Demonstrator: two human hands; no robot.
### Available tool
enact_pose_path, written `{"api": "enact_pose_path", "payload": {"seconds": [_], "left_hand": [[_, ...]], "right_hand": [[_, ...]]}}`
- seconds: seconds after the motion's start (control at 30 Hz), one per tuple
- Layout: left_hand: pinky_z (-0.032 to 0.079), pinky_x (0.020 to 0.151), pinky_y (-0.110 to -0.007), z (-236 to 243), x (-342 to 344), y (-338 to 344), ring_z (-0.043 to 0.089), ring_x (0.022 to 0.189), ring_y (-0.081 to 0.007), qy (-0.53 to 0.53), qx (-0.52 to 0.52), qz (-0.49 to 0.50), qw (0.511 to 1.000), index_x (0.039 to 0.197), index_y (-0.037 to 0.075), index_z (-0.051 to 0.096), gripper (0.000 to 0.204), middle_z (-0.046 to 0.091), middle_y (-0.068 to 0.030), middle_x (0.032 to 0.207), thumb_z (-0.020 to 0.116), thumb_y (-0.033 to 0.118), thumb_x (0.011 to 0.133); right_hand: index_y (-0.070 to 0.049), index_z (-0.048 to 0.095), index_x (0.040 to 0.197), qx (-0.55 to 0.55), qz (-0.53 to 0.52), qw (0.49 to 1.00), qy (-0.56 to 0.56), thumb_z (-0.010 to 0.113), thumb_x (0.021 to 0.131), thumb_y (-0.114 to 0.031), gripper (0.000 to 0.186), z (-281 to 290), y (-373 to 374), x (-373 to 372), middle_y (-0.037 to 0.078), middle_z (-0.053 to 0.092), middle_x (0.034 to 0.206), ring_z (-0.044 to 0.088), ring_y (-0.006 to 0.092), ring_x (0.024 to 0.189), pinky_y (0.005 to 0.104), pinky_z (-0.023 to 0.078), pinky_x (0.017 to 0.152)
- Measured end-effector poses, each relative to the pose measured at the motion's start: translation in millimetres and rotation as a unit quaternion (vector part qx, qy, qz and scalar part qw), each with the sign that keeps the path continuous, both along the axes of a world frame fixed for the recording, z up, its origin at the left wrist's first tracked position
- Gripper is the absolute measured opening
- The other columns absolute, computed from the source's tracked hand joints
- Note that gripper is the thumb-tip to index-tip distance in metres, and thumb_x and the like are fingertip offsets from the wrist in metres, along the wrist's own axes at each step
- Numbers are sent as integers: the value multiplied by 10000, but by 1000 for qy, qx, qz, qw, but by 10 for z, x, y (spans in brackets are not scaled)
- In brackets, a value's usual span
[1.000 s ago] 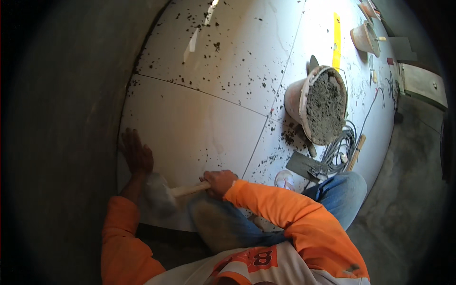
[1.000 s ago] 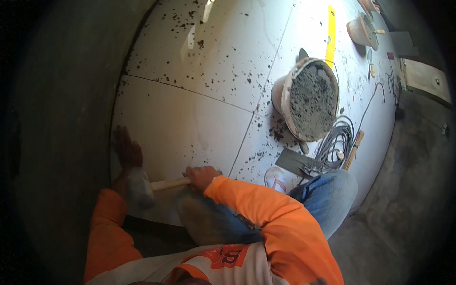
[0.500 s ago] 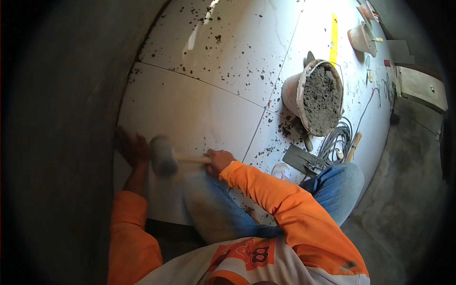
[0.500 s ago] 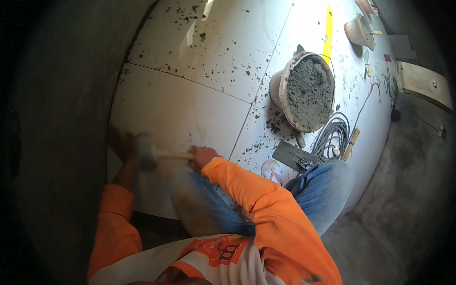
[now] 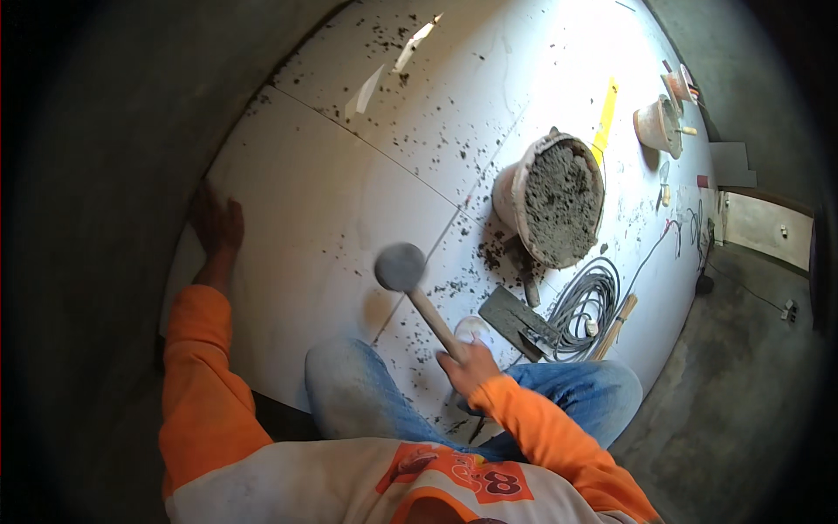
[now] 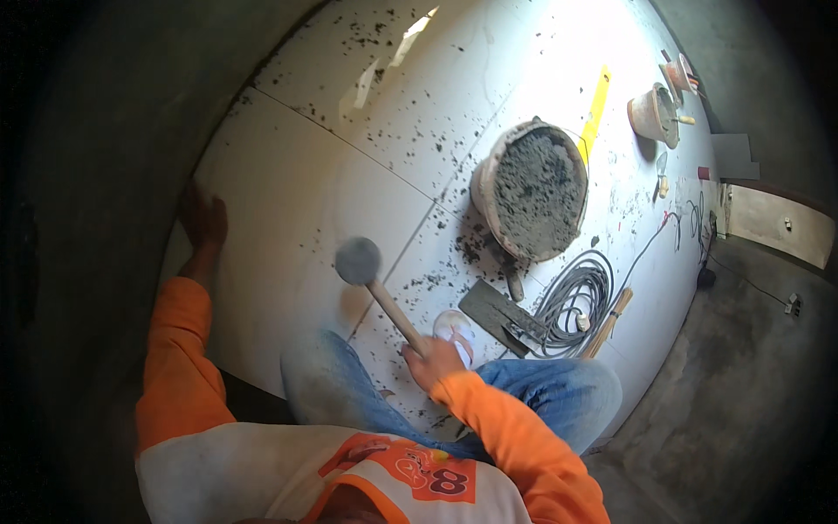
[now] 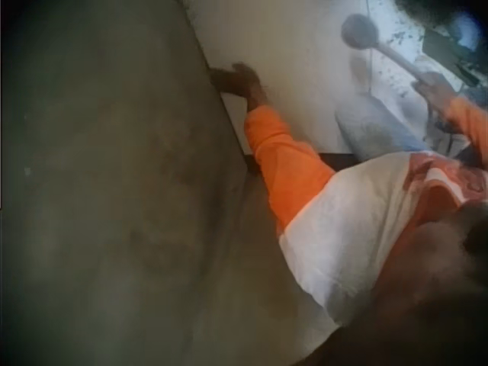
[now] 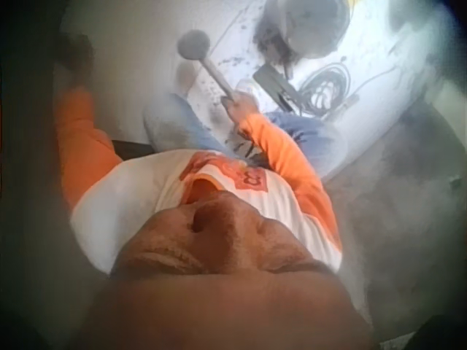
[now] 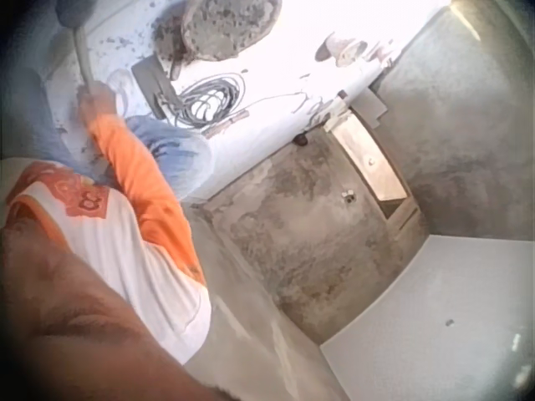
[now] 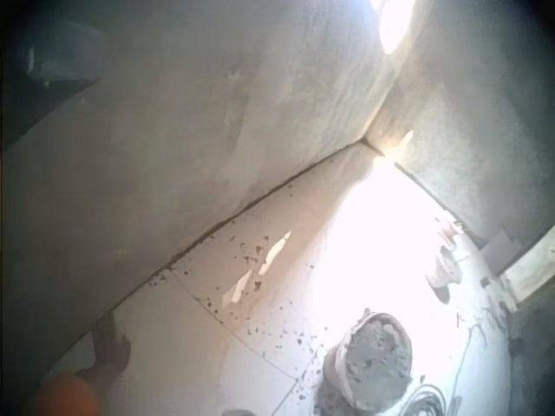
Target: The person places tiles on a mortar-covered floor, taps them with a rubber mallet to adjust their level, and spreads more mortar onto the subfloor using a trowel.
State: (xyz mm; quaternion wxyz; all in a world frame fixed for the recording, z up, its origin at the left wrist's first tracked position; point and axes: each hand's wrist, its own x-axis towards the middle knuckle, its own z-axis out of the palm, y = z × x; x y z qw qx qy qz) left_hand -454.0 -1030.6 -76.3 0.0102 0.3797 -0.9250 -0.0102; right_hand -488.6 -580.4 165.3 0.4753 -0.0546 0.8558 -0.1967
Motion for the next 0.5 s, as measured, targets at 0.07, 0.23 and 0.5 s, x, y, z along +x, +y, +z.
{"api": "enact_pose_path", "payload": {"seconds": [0.07, 0.23, 0.5], "left_hand": [[120, 1140, -476, 34, -76, 13, 189, 1391, -362, -36, -8, 20, 999, 1460, -11, 134, 733, 183, -234, 1500, 419, 404, 927], [231, 1088, -498, 183, -913, 439, 297, 1326, -386, 59, -84, 161, 982, 1394, -95, 231, 750, 286, -282, 1428, 451, 428, 904], [345, 1004, -480, 217, -663, 246, 428, 1221, -382, -6, 72, 155, 985, 1312, -102, 354, 704, 425, -259, 1320, 502, 428, 872]], "right_hand": [[-18, 627, 839, 12, -33, 999, -2, 553, 867, -304, 297, 260, 500, 216, 254, 607, 737, 597, 440, 751, 453, 477, 682], [-12, 621, 833, 56, -145, 988, -2, 602, 853, -277, 266, 210, 1273, 576, 249, 583, 686, 584, 445, 695, 440, 465, 602], [-6, 629, 802, 93, -166, 980, -55, 617, 849, -278, 276, -17, 1594, 559, 224, 583, 646, 608, 399, 639, 418, 474, 595]]}}
